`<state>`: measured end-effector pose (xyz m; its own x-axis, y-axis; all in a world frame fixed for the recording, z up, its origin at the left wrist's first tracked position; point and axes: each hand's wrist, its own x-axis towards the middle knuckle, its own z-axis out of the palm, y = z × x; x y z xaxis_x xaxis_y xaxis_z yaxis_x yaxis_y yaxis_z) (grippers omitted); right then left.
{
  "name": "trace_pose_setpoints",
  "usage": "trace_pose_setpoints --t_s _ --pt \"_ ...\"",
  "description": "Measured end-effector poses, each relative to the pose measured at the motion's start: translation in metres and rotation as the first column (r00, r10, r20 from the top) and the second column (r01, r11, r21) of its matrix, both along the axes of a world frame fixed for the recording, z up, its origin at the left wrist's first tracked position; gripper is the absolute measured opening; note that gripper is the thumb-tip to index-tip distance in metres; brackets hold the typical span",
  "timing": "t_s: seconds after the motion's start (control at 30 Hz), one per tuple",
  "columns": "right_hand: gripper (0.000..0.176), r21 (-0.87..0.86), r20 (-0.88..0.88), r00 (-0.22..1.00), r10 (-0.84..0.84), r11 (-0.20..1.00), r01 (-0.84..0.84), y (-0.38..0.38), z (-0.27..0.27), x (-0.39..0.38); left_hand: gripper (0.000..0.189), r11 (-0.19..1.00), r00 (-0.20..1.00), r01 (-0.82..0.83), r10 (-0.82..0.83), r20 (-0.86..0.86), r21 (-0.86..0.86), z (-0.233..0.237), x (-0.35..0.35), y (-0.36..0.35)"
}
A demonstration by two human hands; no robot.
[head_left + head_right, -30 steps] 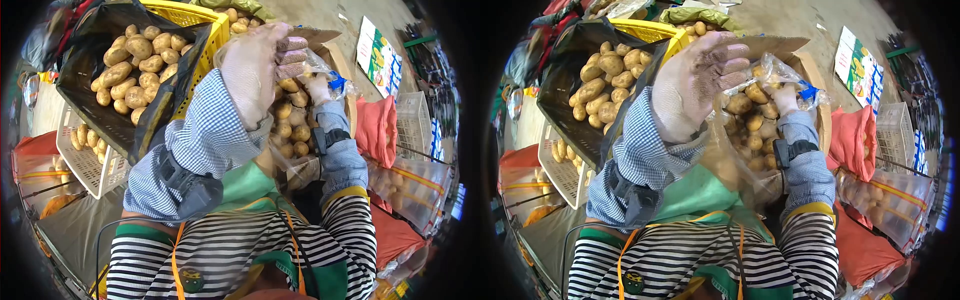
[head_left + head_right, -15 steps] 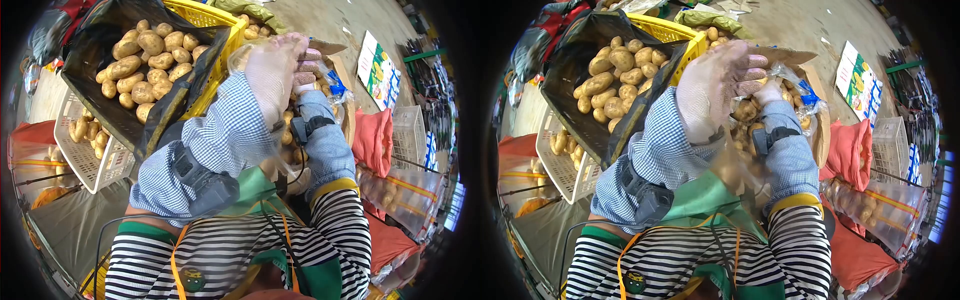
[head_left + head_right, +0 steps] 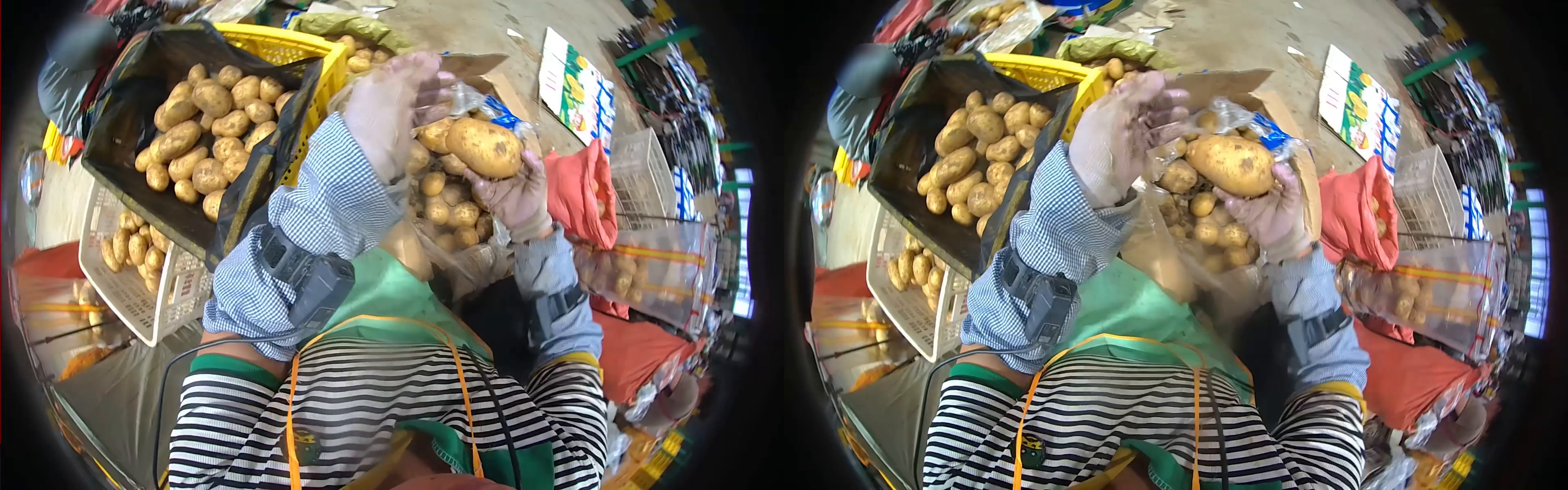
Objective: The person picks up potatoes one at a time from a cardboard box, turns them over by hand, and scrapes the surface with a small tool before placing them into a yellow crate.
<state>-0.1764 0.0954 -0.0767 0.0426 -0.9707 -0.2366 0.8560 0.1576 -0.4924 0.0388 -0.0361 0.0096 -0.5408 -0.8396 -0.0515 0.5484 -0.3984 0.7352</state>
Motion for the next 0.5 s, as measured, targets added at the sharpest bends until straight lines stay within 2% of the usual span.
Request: trace_pose_setpoints --t_s 0.07,0.1,0.13,0.17,0.2,0.23,0.27,0.3,0.33,0.37,0.4,0.47,0.5 --pt "0.067 -0.115 0.054 0.996 -0.07 0.991 0.076 0.023 0.013 0.012 0.034 0.987 0.969 0.148 -0.134 0.206 -0.056 0.0 -0.005 0.005" --pt "0.067 -0.128 0.06 0.994 -0.087 0.987 0.094 0.029 0.017 0.017 0.041 0.961 0.94 0.258 -0.225 0.258 -0.1 -0.003 -0.006 0.005" --pt "0.068 -0.186 -0.218 0.959 -0.181 0.972 0.141 0.033 0.019 0.022 0.041 0.956 0.934 0.272 -0.235 0.269 -0.11 -0.006 -0.01 0.009" --pt "0.07 -0.249 -0.471 0.84 -0.27 0.954 0.168 0.035 0.023 0.026 0.046 0.91 0.9 0.378 -0.317 0.298 -0.174 -0.009 -0.013 0.013" --pt "0.07 -0.259 -0.459 0.844 -0.278 0.95 0.173 0.036 0.03 0.027 0.051 0.85 0.859 0.474 -0.388 0.334 -0.232 -0.012 -0.014 0.016" --pt "0.071 -0.293 -0.368 0.903 -0.222 0.949 0.114 0.035 0.04 0.028 0.058 0.834 0.865 0.487 -0.421 0.272 -0.259 -0.01 -0.015 0.021" --pt "0.072 -0.331 -0.277 0.949 -0.154 0.942 0.057 0.035 0.051 0.029 0.058 0.833 0.863 0.488 -0.417 0.285 -0.261 -0.002 -0.016 0.029" --pt "0.072 -0.299 -0.359 0.918 -0.171 0.952 0.061 0.035 0.061 0.032 0.058 0.853 0.871 0.455 -0.366 0.328 -0.255 0.006 -0.018 0.038" --pt "0.072 -0.299 -0.348 0.922 -0.167 0.952 0.059 0.035 0.061 0.032 0.059 0.874 0.875 0.418 -0.313 0.37 -0.248 0.01 -0.021 0.043" --pt "0.072 -0.321 -0.519 0.829 -0.209 0.946 0.038 0.034 0.061 0.031 0.064 0.819 0.876 0.393 -0.195 0.44 -0.419 -0.001 -0.026 0.041" --pt "0.073 -0.339 -0.668 0.701 -0.248 0.941 0.01 0.033 0.059 0.029 0.064 0.822 0.874 0.389 -0.188 0.447 -0.415 -0.004 -0.026 0.039" --pt "0.074 -0.312 -0.627 0.755 -0.19 0.95 -0.02 0.03 0.056 0.024 0.069 0.87 0.84 0.45 -0.336 0.425 -0.202 -0.006 -0.025 0.035" --pt "0.07 -0.299 -0.445 0.878 -0.178 0.953 0.041 0.03 0.057 0.024 0.069 0.872 0.84 0.447 -0.331 0.431 -0.202 -0.004 -0.025 0.033"
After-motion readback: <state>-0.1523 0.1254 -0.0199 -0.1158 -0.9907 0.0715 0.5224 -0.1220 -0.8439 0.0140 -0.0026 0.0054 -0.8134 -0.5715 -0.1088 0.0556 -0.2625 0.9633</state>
